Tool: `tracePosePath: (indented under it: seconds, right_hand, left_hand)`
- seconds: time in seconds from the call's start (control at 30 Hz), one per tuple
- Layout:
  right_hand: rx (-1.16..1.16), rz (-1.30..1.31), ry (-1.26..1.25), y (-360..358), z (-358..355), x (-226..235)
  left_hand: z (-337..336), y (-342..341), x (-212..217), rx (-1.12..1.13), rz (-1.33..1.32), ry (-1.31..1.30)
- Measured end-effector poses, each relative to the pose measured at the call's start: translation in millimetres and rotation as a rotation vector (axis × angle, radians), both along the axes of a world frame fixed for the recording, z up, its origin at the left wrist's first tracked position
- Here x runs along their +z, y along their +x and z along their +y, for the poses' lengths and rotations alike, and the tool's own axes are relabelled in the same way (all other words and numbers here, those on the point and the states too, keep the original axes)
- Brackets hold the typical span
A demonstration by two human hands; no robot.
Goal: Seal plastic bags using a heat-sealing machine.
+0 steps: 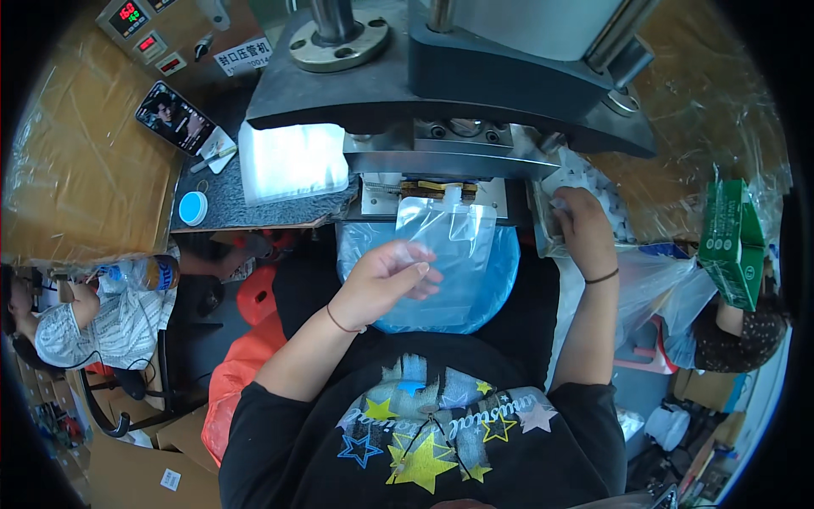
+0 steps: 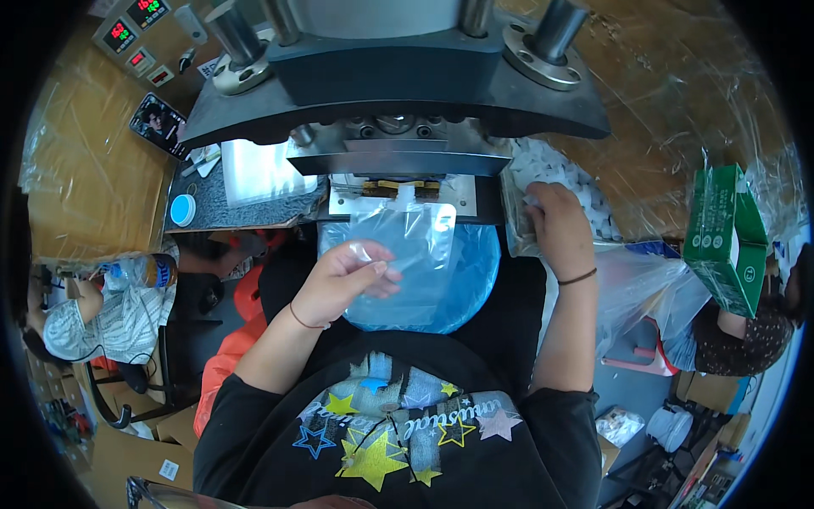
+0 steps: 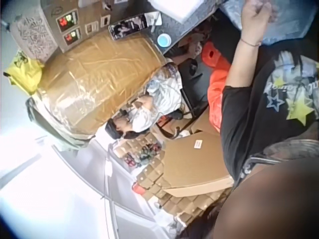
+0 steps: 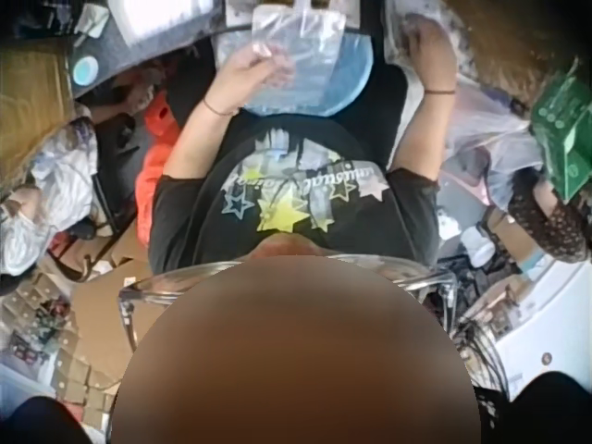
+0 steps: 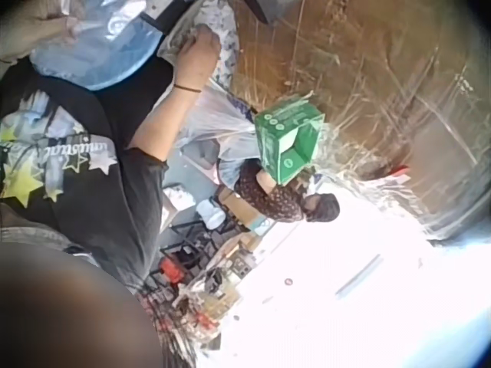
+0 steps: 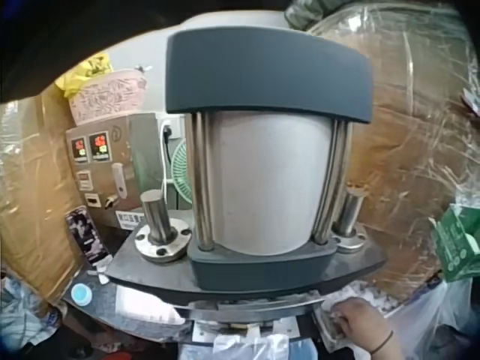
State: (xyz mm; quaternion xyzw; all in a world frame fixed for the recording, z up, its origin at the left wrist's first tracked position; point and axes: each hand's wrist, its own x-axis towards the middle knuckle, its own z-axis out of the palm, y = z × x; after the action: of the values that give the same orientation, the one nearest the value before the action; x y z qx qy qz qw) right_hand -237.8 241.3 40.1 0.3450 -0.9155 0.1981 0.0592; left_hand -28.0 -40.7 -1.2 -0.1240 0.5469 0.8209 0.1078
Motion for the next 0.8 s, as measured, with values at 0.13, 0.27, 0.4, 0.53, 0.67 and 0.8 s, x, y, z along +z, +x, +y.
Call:
tracePosePath:
  seconds: [0.13,0.27,0.4,0.53,0.67,0.8]
  right_hand:
    - [-0.012,0.006,-0.103,-1,-5,-6]
    - [-0.048,0.146,-0.141,8,0,-9]
    - [-0.047,0.309,-0.126,15,5,-6]
    - [-0.126,0.196,-0.49,36,-5,2]
    - [0.158,0.06,-0.426,62,-33,-4]
    - [0.521,-0.15,-0.456,80,-75,18]
  left_hand:
    - [4,1,-2,0.101,0.104,-0.006]
    - [-49,-9,17,0.539,0.513,-1.357]
    - [-112,-13,9,0.243,0.328,-2.039]
    - [-90,15,10,0.106,0.429,-1.879]
    - [-65,32,-1,0.46,0.262,-0.643]
    - [-33,26,13,0.21,0.241,-0.409]
